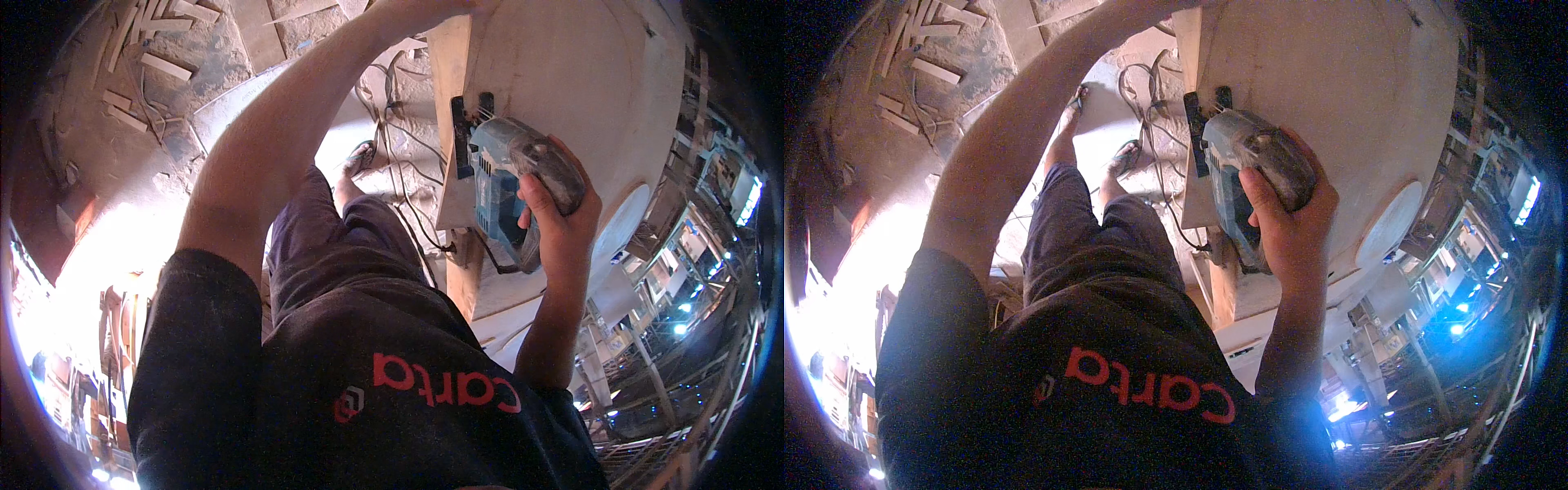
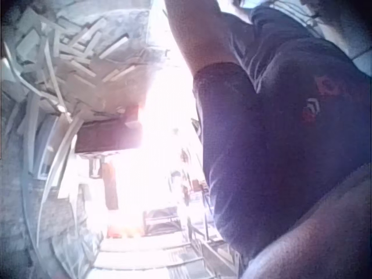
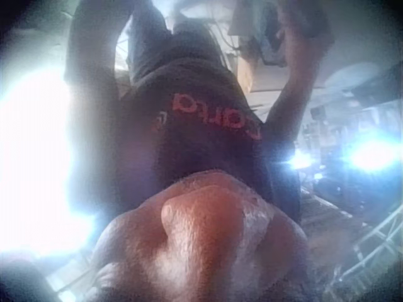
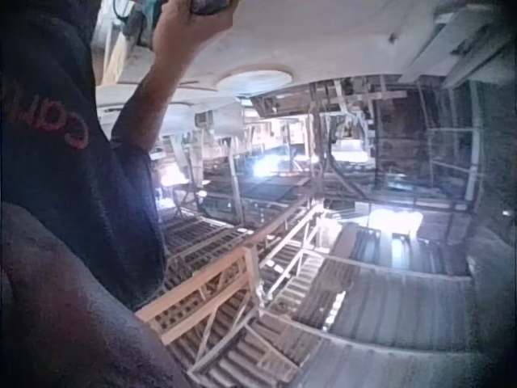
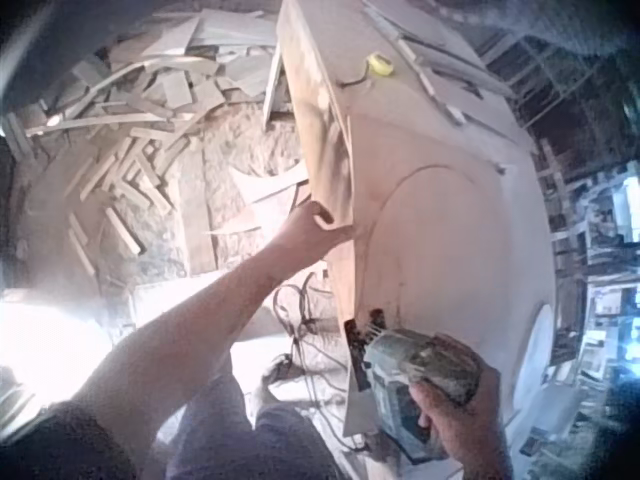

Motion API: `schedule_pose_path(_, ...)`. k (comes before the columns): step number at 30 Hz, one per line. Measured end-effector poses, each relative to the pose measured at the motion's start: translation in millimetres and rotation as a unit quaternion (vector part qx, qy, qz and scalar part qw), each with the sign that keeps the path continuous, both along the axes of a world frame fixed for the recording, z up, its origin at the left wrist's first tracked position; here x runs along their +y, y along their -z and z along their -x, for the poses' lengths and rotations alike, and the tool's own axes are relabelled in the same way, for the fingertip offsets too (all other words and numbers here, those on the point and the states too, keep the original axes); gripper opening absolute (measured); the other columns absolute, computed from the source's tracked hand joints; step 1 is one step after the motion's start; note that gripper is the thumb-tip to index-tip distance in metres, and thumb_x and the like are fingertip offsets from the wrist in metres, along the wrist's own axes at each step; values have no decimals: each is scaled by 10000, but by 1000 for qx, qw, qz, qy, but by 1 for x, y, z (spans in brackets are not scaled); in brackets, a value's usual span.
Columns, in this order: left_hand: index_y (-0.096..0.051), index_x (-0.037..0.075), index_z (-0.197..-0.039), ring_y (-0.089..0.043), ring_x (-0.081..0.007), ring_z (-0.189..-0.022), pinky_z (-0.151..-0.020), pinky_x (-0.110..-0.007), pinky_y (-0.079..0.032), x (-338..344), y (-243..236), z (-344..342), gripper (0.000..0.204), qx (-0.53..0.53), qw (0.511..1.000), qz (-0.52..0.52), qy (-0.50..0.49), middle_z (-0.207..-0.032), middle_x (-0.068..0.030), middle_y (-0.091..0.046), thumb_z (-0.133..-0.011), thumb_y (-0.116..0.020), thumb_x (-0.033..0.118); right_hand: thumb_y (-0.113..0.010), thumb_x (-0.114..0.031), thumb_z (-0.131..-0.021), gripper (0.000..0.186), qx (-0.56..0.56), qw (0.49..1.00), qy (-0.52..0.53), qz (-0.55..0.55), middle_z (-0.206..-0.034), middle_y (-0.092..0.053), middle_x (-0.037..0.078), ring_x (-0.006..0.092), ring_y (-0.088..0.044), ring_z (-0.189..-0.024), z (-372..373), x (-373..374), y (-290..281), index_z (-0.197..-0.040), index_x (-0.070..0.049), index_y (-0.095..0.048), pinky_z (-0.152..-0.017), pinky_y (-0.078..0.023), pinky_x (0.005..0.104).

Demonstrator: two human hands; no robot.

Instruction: The person uses a jigsaw to cut a circular shape from a large sheet of plywood. After completing the cut, they remove the circular piece and set it aside, then pick up and move other cut wood pieces on the floor.

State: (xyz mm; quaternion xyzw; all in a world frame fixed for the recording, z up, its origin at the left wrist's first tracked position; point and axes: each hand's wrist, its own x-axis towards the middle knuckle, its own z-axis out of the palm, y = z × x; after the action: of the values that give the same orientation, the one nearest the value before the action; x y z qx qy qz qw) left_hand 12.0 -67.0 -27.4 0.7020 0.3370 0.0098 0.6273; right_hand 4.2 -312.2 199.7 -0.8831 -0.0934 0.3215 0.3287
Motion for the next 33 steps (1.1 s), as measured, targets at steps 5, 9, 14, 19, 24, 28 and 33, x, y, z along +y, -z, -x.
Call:
schedule_pose_path(5,-658,-1,-1100,-668,-252,-919,-776,-398,-538,16,15,-30,575,-118,980,60,150,-969,-166,-684,-757,-878,404,-764,-159,-891,563,-7,1000,6,14,-982,-717,110,126,-663,-752,1,2,-1,-1385,28,-566,-505,-507,245)
schedule_pose_path(9,-661,-2,-1116,-660,-240,-856,-737,-384,-538,18,27,-41,536,-171,972,-43,157,-932,-145,-689,-750,-870,330,-759,-138,-888,556,-6,1000,12,18,-972,-711,102,123,-645,-732,2,4,-2,-1380,36,-566,-501,-498,245)
schedule_pose_path(14,-693,-16,-1037,-642,-208,-684,-613,-344,-512,18,19,-53,432,-189,962,104,169,-812,-97,-703,-731,-849,245,-756,-126,-889,548,-4,1000,16,17,-946,-700,85,111,-602,-665,3,6,-2,-1373,46,-565,-498,-480,244)
schedule_pose_path(19,-716,-21,-917,-602,-172,-599,-502,-316,-432,22,4,-62,351,-49,980,110,158,-723,-85,-669,-741,-835,258,-756,-123,-886,549,-3,1000,26,14,-940,-699,74,105,-584,-632,5,5,-1,-1370,49,-564,-499,-475,248)
schedule_pose_path(24,-719,-49,-929,-604,-186,-607,-506,-338,-436,15,-5,-67,409,-26,988,109,103,-732,-94,-670,-758,-832,305,-755,-120,-883,554,-16,1000,17,13,-948,-705,78,108,-584,-628,6,6,-2,-1369,60,-558,-508,-474,249)
schedule_pose_path(28,-710,-71,-1015,-671,-245,-768,-649,-373,-523,17,-7,-65,482,-25,991,48,126,-872,-141,-714,-763,-846,316,-791,-108,-858,576,12,999,38,-2,-976,-712,56,77,-598,-651,4,7,-4,-1370,27,-565,-533,-494,234)
schedule_pose_path(33,-649,-100,-1204,-684,-280,-1005,-872,-383,-542,9,-4,-59,627,-150,975,145,77,-1092,-192,-722,-758,-869,283,-800,-116,-853,592,12,999,34,9,-985,-712,60,81,-604,-663,2,5,-5,-1376,25,-561,-550,-503,236)
